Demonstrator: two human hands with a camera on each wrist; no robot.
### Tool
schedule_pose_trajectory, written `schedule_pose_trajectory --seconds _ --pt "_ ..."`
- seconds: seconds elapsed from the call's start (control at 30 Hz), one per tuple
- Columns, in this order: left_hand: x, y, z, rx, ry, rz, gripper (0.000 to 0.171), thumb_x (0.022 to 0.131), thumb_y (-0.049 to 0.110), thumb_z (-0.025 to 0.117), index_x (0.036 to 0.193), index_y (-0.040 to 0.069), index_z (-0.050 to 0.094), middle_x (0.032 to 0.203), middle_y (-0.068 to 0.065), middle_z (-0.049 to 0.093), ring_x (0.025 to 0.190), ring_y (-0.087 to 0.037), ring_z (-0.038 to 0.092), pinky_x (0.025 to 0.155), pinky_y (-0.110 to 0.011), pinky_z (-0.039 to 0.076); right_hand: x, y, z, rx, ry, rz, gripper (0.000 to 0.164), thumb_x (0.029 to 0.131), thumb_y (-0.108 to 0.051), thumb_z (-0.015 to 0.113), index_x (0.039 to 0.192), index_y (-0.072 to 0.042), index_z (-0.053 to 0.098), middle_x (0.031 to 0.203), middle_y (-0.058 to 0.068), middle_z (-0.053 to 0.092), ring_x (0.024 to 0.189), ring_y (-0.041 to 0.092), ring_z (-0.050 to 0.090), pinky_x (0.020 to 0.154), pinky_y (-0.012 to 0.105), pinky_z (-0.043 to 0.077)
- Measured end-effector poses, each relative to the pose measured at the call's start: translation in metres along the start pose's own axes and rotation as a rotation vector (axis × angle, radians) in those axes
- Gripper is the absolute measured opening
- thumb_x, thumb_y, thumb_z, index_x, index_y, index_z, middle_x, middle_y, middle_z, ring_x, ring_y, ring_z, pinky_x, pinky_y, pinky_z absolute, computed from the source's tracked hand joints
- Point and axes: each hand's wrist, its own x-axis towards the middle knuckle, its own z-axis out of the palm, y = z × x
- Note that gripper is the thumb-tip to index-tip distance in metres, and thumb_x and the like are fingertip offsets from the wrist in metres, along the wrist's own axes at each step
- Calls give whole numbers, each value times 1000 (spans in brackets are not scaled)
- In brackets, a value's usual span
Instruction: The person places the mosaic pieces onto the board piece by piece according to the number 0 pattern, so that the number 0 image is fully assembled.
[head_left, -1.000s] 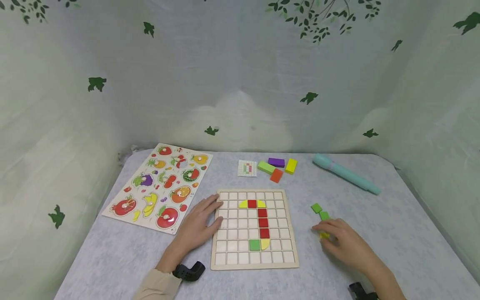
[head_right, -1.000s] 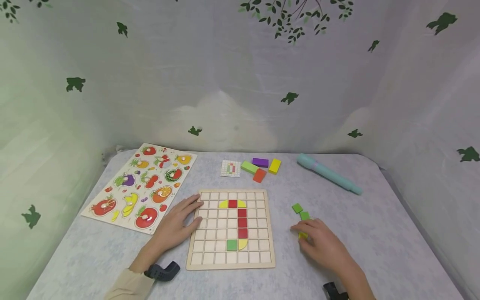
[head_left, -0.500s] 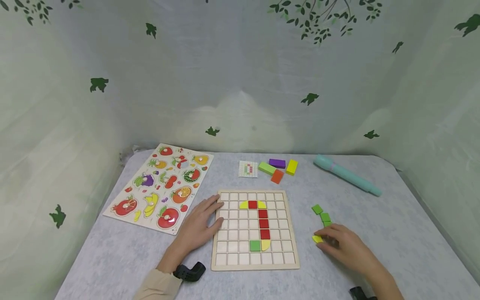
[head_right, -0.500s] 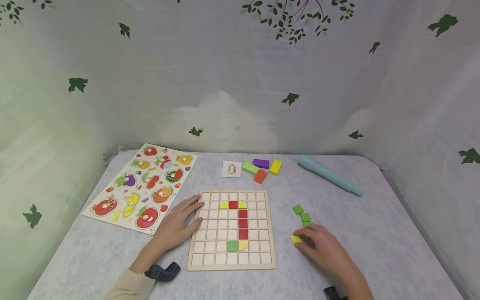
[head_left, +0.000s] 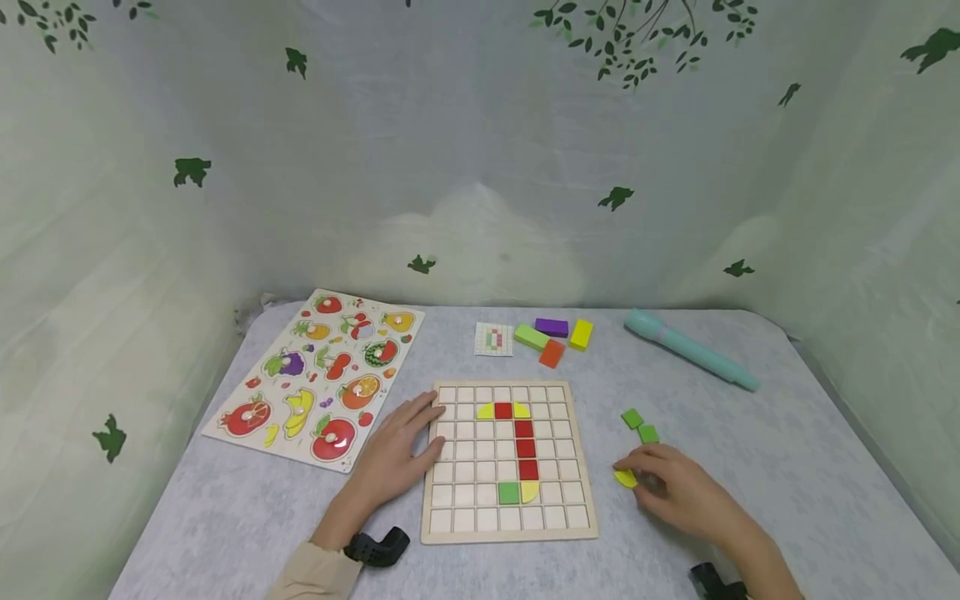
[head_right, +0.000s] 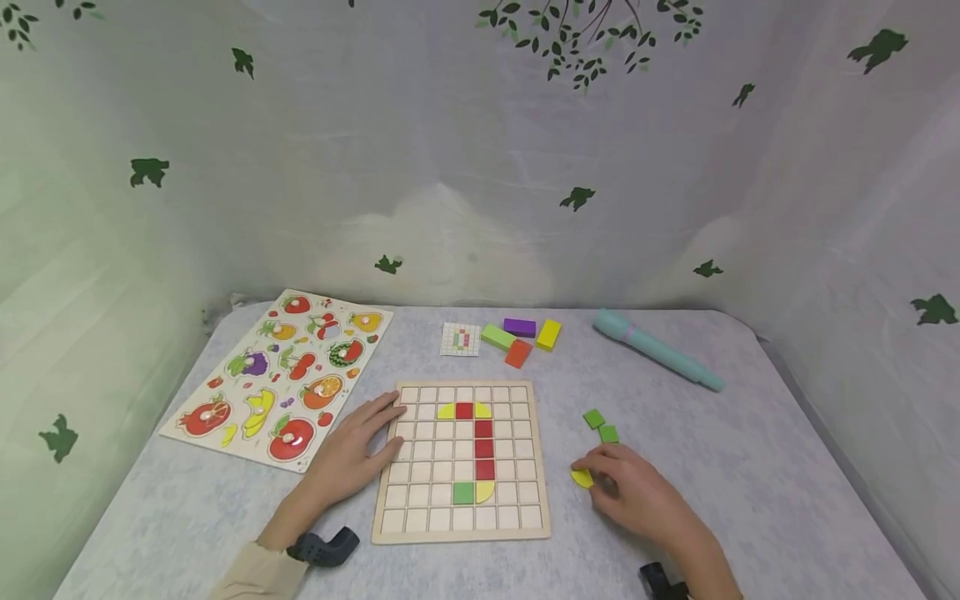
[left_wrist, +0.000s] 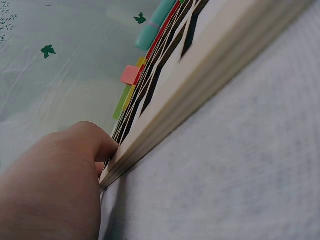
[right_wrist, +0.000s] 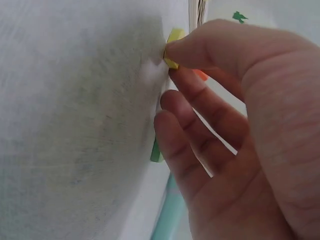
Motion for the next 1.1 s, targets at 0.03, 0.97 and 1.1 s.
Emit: schedule_pose_trajectory --seconds 0.03,0.97,1.1 --pt "0 0 0 0 0 0 48 97 31 70 140 11 64 160 -7 47 148 -33 43 122 -54 37 0 0 -2 5 -3 -2 36 87 -6 80 117 -24 75 114 -9 67 92 5 59 74 27 57" --pt "0 2 0 -1 -1 -7 49 97 32 70 141 12 64 161 -6 46 148 -32 43 121 -54 37 67 -94 40 16 -138 -151 29 95 -31 74 123 -25 75 109 -14 65 91 5 55 78 22 54" --pt "-1 1 -1 7 -5 -13 49 97 32 70 142 12 63 161 -6 46 148 -32 43 121 -55 37 75 -108 49 -10 -151 -195 27 96 -34 73 122 -28 75 113 -15 67 99 3 56 86 23 56"
